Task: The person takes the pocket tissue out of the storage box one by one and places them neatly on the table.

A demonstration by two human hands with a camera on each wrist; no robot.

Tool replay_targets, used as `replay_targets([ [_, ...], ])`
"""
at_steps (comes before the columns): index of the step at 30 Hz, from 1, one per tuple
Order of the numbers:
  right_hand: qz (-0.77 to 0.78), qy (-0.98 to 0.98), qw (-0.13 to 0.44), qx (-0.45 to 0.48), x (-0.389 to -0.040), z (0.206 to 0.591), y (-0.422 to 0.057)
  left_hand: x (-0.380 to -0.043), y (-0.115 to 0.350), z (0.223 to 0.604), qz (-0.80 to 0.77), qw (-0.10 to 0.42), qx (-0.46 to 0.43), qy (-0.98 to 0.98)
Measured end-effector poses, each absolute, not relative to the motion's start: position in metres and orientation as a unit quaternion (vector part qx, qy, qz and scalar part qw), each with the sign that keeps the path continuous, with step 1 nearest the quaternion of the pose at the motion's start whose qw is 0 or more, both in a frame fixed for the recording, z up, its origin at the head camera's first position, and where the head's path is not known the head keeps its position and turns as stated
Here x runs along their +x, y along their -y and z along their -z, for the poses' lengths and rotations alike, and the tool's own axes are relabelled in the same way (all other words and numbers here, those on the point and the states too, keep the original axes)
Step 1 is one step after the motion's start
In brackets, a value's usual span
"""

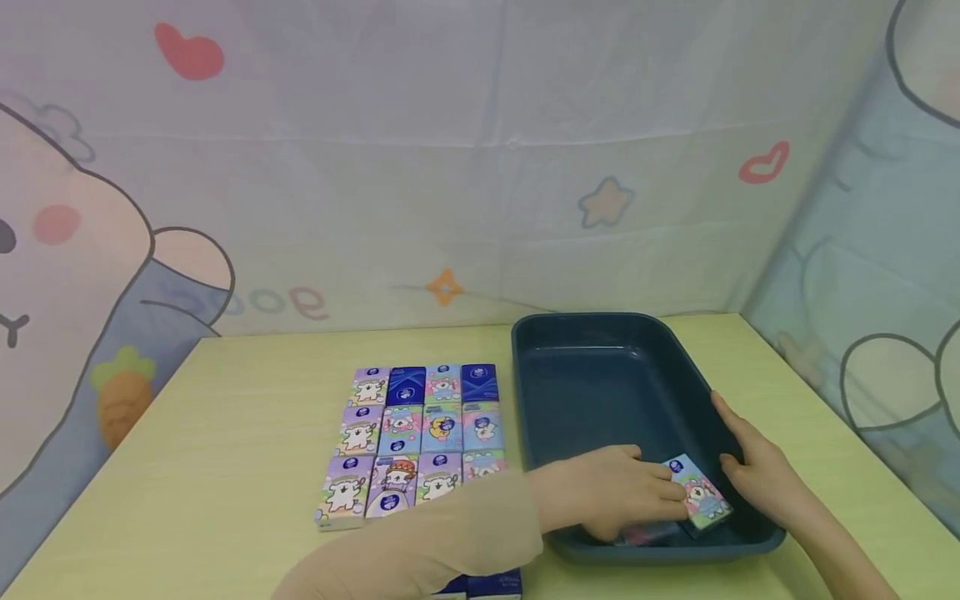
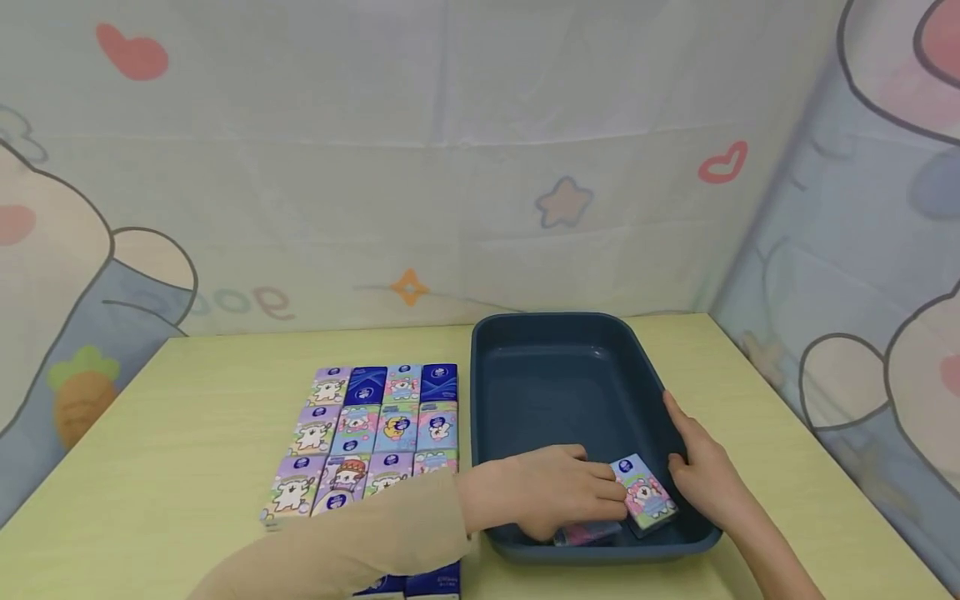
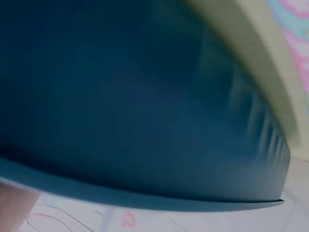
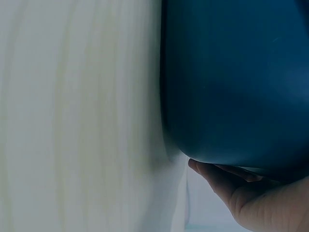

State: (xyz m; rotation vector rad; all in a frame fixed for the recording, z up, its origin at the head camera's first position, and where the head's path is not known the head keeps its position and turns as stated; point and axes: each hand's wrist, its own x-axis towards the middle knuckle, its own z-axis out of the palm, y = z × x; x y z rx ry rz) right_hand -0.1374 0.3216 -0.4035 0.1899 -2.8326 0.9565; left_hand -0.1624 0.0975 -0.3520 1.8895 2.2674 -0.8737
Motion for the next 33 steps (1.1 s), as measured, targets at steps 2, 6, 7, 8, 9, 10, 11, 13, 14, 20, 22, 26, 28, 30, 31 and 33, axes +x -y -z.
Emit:
replay_targets([
  [2, -0.318, 0.944, 0.069, 0.061, -0.137, 0.403, -0.321, -0.165, -0.092, 0.351, 0.259, 0.033, 0.607, -0.751],
  [6, -0.318, 0.944, 0.061, 0.057, -0.138, 0.401, -0.321, -0.170, -0.082, 0.347, 0.222, 0.023, 0.593, -0.774],
  [7, -0.318, 0.944, 0.059, 0.056, -0.138, 0.401, -0.321, -0.171, -0.079, 0.346, 0.214, 0.016, 0.590, -0.778],
  [8, -0.321, 0.944, 0.056, 0.055, -0.138, 0.401, -0.321, -0.172, -0.076, 0.345, 0.206, 0.007, 0.587, -0.783],
  [9, -0.324, 0.943, 0.054, 0.055, -0.139, 0.401, -0.321, -0.173, -0.073, 0.343, 0.199, -0.001, 0.583, -0.788],
  [10, -0.328, 0.942, 0.052, 0.055, -0.138, 0.401, -0.321, -0.174, -0.070, 0.341, 0.191, -0.009, 0.579, -0.792],
  [11, -0.329, 0.941, 0.052, 0.056, -0.138, 0.401, -0.321, -0.174, -0.066, 0.339, 0.184, -0.018, 0.575, -0.797],
  [13, -0.332, 0.940, 0.051, 0.056, -0.138, 0.401, -0.322, -0.174, -0.060, 0.334, 0.171, -0.030, 0.565, -0.807],
  [14, -0.333, 0.940, 0.052, 0.057, -0.138, 0.401, -0.322, -0.174, -0.056, 0.331, 0.167, -0.033, 0.559, -0.811],
  [20, -0.323, 0.942, 0.069, 0.061, -0.138, 0.402, -0.324, -0.164, -0.031, 0.318, 0.125, -0.063, 0.526, -0.839],
  [22, -0.323, 0.942, 0.073, 0.063, -0.138, 0.402, -0.324, -0.160, -0.020, 0.315, 0.100, -0.067, 0.516, -0.848],
  [26, -0.324, 0.942, 0.069, 0.060, -0.138, 0.403, -0.322, -0.154, 0.003, 0.313, 0.062, -0.071, 0.504, -0.859],
  [28, -0.324, 0.942, 0.070, 0.060, -0.137, 0.403, -0.320, -0.151, 0.014, 0.314, 0.047, -0.076, 0.500, -0.861],
  [30, -0.327, 0.940, 0.068, 0.062, -0.137, 0.404, -0.318, -0.149, 0.026, 0.315, 0.031, -0.085, 0.496, -0.863],
  [31, -0.329, 0.940, 0.068, 0.064, -0.136, 0.404, -0.318, -0.148, 0.031, 0.316, 0.024, -0.089, 0.494, -0.864],
  [33, -0.330, 0.939, 0.070, 0.068, -0.136, 0.404, -0.316, -0.145, 0.042, 0.318, 0.007, -0.092, 0.490, -0.867],
])
